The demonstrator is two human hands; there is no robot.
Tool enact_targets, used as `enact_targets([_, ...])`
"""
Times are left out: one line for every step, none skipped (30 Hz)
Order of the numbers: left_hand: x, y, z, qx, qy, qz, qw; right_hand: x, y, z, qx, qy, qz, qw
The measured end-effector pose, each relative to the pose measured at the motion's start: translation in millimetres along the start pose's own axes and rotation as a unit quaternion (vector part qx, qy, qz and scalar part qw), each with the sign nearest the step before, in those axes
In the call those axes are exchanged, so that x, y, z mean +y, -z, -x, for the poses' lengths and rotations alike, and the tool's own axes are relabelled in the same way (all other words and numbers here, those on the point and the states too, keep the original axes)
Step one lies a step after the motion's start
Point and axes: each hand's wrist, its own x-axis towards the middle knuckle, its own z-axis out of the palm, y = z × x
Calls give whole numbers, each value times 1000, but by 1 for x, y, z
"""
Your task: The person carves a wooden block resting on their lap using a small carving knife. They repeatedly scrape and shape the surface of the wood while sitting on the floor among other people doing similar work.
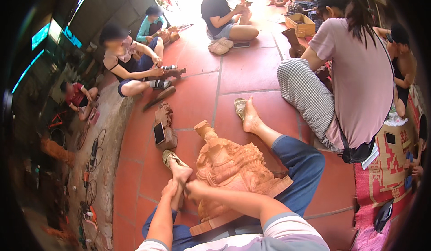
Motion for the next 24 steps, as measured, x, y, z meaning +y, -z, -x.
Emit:
enact_targets([4,4,6,-17,-7,-7,1000,-5,-7,2,-76,34,-7,997])
enact_targets([5,2,1,-21,-7,-11,1000,-5,-8,4,-145,29,-26,989])
enact_targets([3,-1,-2,-28,0,-15,999,-3,-8,3,-131,4,-7,991])
enact_targets([-1,-2,-3,-35,7,-19,999,-2,-3,3,-116,-21,12,993])
enact_targets([-5,-3,-4,-31,6,-28,999,6,-2,-3,-74,-32,3,997])
enact_targets([3,1,-1,-32,4,-34,999,12,-2,-7,-30,-55,28,998])
enact_targets([7,0,3,-33,5,-36,999,13,0,-8,24,-49,33,998])
enact_targets([6,-5,4,-38,14,-36,999,13,1,-7,49,-52,24,997])
enact_targets([11,-3,2,-36,19,-35,999,9,3,-6,45,-37,-12,998])
enact_targets([16,-1,1,-34,22,-34,999,3,0,-2,12,-10,-40,999])
enact_targets([18,-2,6,-35,37,-30,998,-4,-4,4,-41,13,-39,998])
enact_targets([20,-2,7,-27,49,-37,998,-10,-6,11,-114,51,-56,991])
enact_targets([20,-4,8,-19,62,-44,997,-9,-13,11,-123,47,25,991])
enact_targets([18,-5,8,-11,74,-51,996,-5,-8,9,-79,20,20,997])
enact_targets([10,-9,3,1,79,-47,996,-6,1,7,-39,-6,10,999])
enact_targets([16,-8,3,4,72,-52,996,-2,11,9,4,-41,2,999])
enact_targets([23,-4,2,8,64,-58,996,11,9,-3,80,-91,-39,992])
enact_targets([25,-3,1,13,60,-60,996,18,20,-15,93,-76,96,988])
enact_targets([21,-8,0,16,55,-61,996,18,17,-13,99,-72,26,992])
enact_targets([14,-14,-2,12,61,-56,997,16,13,-9,105,-69,-45,991])
enact_targets([4,-19,-4,8,69,-48,996,6,8,-1,46,-17,-67,997])
enact_targets([8,-17,-5,6,70,-42,997,0,5,8,-7,32,-87,996])
enact_targets([13,-17,-5,2,70,-49,996,3,-3,6,-66,55,-46,995])
enact_targets([18,-10,4,-3,76,-58,995,5,-1,6,-60,32,-33,997])
